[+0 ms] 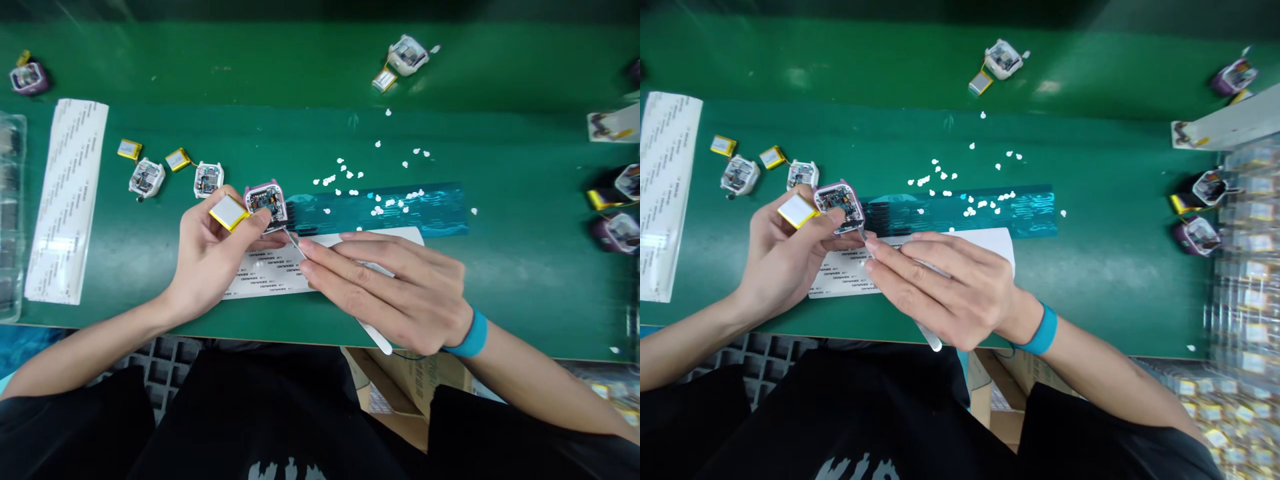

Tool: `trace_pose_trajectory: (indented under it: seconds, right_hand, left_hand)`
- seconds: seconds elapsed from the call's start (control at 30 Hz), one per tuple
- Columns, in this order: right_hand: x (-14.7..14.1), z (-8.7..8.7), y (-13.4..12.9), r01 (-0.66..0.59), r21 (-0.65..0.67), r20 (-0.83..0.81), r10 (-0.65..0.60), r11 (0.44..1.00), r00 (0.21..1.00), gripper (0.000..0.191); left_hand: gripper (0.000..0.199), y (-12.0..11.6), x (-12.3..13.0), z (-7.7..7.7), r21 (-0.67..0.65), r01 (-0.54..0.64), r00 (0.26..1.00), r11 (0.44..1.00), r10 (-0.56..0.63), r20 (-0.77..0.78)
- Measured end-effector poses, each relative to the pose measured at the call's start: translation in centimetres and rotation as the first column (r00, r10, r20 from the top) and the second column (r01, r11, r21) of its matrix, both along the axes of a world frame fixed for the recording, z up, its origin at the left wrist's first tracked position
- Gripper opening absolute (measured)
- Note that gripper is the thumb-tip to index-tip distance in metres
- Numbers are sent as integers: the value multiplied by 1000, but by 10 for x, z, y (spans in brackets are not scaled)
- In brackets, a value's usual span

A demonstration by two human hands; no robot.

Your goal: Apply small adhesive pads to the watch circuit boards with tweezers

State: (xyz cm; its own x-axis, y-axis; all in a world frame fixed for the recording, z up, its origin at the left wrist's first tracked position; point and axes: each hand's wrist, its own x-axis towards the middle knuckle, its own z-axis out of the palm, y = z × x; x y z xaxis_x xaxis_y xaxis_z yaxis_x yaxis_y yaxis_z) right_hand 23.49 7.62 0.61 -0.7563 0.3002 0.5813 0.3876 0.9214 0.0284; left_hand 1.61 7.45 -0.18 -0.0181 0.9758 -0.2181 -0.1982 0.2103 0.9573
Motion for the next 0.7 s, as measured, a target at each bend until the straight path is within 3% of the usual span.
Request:
trace_pose_trajectory:
  seconds: [0.3, 0.7]
  right_hand:
    - [2, 1, -1, -26, 20, 9, 26, 999, 1000, 19]
    - [5, 4, -1, 1, -92, 5, -1, 996, 1000, 16]
  left_hand:
    - [29, 2, -1, 1, -32, 1, 1000, 1000, -1, -9]
    - [29, 1, -1, 2, -47, 31, 998, 998, -29, 49]
